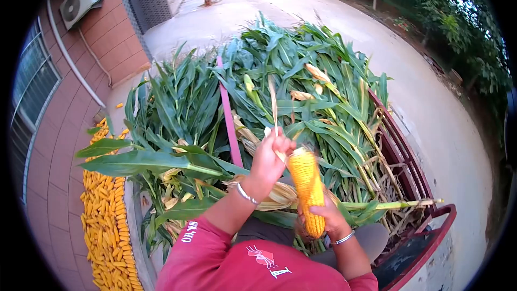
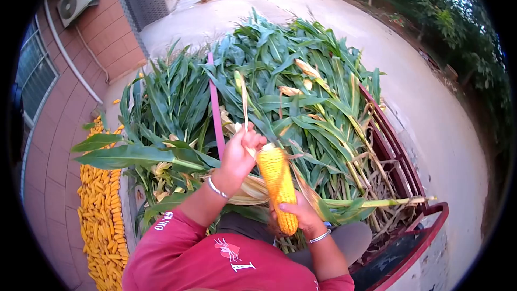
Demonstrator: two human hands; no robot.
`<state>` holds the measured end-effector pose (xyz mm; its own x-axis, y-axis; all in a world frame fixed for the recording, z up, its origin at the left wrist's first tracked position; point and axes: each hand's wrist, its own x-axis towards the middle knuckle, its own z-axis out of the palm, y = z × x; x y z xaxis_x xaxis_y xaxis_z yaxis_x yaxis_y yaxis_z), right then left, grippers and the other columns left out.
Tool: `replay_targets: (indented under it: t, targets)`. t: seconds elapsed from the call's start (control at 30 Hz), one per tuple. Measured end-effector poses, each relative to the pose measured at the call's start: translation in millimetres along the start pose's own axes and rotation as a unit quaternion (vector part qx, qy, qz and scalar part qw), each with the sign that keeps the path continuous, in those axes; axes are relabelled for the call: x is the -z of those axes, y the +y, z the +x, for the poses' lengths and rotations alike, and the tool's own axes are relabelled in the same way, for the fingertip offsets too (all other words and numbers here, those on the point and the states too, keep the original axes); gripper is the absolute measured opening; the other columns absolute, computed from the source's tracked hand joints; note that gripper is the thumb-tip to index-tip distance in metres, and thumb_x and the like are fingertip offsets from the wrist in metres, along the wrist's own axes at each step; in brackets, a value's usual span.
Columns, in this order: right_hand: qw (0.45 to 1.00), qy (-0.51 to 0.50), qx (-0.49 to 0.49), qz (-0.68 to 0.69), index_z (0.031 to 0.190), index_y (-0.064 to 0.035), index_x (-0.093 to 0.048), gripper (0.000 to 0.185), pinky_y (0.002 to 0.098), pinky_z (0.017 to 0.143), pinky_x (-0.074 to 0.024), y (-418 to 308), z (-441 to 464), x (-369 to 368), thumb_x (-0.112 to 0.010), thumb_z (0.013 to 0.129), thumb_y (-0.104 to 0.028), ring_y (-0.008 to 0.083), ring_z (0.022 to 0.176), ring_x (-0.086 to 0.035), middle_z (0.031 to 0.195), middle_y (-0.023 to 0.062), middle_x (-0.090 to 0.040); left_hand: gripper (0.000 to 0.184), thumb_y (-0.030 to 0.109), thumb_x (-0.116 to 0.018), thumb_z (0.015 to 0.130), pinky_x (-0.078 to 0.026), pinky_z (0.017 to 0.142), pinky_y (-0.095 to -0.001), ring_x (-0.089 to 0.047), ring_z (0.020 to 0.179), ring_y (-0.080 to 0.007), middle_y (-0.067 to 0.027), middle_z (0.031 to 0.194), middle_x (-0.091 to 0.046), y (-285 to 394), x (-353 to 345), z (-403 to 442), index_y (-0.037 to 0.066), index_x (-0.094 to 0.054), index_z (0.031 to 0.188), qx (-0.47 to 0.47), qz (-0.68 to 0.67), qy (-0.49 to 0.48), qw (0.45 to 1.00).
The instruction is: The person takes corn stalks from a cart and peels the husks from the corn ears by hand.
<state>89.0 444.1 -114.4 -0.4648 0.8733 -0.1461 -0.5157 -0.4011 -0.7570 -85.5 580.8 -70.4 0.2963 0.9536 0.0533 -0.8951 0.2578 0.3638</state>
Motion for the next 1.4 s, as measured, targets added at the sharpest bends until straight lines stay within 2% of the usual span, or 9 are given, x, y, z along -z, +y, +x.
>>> replay_targets:
  t: [0.27, 0.37, 0.47, 0.73, 0.93, 1.03, 1.17, 1.27, 1.4]
  targets:
    - [0.992, 0.097, 0.068, -0.032, 0.115, 0.0015, -0.046, 0.055, 0.031, 0.063, -0.0503, -3.1, 20.5, -21.3, -0.069, 0.079, -0.034, 0.0194, 0.073, -0.059, 0.087, 0.0133, -0.059, 0.02, 0.026, -0.046, 0.099, -0.034, 0.053, -0.0264, -0.033, 0.049, -0.0071, 0.0077, 0.055, -0.03, 102.0, 4.8, -53.0, 0.009, -0.046, 0.089, 0.163, 0.249, -0.128, 0.946]
    - [0.992, 0.074, 0.079, -0.059, 0.114, -0.0006, -0.046, 0.054, 0.0304, 0.066, -0.0503, -4.5, 24.8, -10.8, -0.07, 0.079, -0.034, 0.0186, 0.074, -0.059, 0.088, 0.012, -0.059, 0.036, 0.033, -0.062, 0.09, -0.043, 0.059, -0.0252, -0.052, 0.059, -0.0103, 0.0007, 0.066, -0.055, 177.8, 8.8, -110.2, 0.003, -0.055, 0.109, 0.373, 0.629, -0.141, 0.667]
    - [0.995, 0.056, 0.07, -0.043, 0.119, -0.0022, -0.047, 0.05, 0.0307, 0.067, -0.0519, -1.7, 33.2, -1.4, -0.07, 0.082, -0.026, 0.0187, 0.075, -0.062, 0.09, 0.0099, -0.061, 0.068, 0.033, -0.078, 0.074, -0.041, 0.098, -0.0357, -0.051, 0.115, -0.0226, -0.0114, 0.123, -0.053, 188.9, 0.7, -144.1, 0.005, -0.048, 0.129, 0.178, 0.841, -0.176, 0.479]
    - [0.984, -0.03, -0.144, -0.103, 0.118, 0.0025, -0.047, 0.057, 0.0284, 0.057, -0.0522, -5.4, 24.8, -38.4, -0.063, 0.083, -0.039, 0.0223, 0.067, -0.063, 0.088, 0.0168, -0.061, 0.053, 0.014, -0.064, 0.072, -0.04, 0.098, -0.0415, -0.054, 0.114, -0.0261, -0.0064, 0.114, -0.058, 69.8, -3.7, -95.7, 0.012, -0.052, 0.124, -0.259, 0.851, -0.373, 0.265]
    - [0.979, 0.078, -0.079, -0.168, 0.118, -0.0017, -0.051, 0.057, 0.0282, 0.047, -0.0454, -2.2, -10.7, 23.0, -0.055, 0.088, -0.05, 0.0199, 0.056, -0.059, 0.082, 0.0143, -0.062, 0.05, 0.03, -0.072, 0.07, -0.05, 0.081, -0.0356, -0.062, 0.085, -0.0234, -0.0064, 0.09, -0.058, 88.4, -7.9, -121.3, 0.008, -0.056, 0.111, -0.19, 0.867, -0.364, 0.284]
    - [0.931, -0.036, 0.154, -0.329, 0.115, 0.0011, -0.053, 0.057, 0.0242, 0.041, -0.0377, -15.0, -6.9, 22.1, -0.061, 0.087, -0.049, 0.0132, 0.051, -0.053, 0.072, 0.0071, -0.059, 0.059, 0.034, -0.077, 0.071, -0.052, 0.078, -0.0363, -0.065, 0.087, -0.0254, -0.0107, 0.103, -0.063, 135.0, 4.5, -147.9, 0.006, -0.055, 0.118, -0.309, 0.853, -0.093, 0.411]
    - [0.985, -0.061, 0.063, -0.149, 0.116, 0.0071, -0.052, 0.062, 0.0172, 0.045, -0.0341, -36.1, 2.6, 9.0, -0.065, 0.085, -0.045, 0.0091, 0.051, -0.047, 0.069, 0.0057, -0.056, 0.057, 0.043, -0.061, 0.083, -0.052, 0.078, -0.0365, -0.064, 0.088, -0.0214, -0.0135, 0.107, -0.063, 293.6, 31.6, -225.2, 0.001, -0.052, 0.12, -0.373, 0.668, 0.338, 0.549]
    - [0.985, -0.012, 0.04, -0.17, 0.117, 0.0064, -0.052, 0.054, 0.0158, 0.051, -0.0366, -35.7, 1.6, 38.7, -0.063, 0.088, -0.038, 0.0088, 0.057, -0.05, 0.074, 0.0047, -0.057, 0.06, 0.047, -0.039, 0.097, -0.048, 0.086, -0.0372, -0.058, 0.102, -0.0232, -0.0174, 0.122, -0.055, 499.2, 138.5, -356.6, -0.005, -0.047, 0.127, -0.518, 0.413, 0.544, 0.515]
    - [0.945, 0.203, -0.027, -0.253, 0.112, 0.0003, -0.059, 0.031, 0.0161, 0.058, -0.0423, -10.3, -14.8, 95.5, -0.063, 0.09, -0.021, 0.0058, 0.063, -0.053, 0.079, 0.0025, -0.06, 0.052, 0.044, -0.049, 0.091, -0.044, 0.087, -0.0351, -0.055, 0.101, -0.0217, -0.0125, 0.115, -0.057, 440.0, 112.4, -339.2, 0.001, -0.054, 0.119, -0.471, 0.489, 0.558, 0.478]
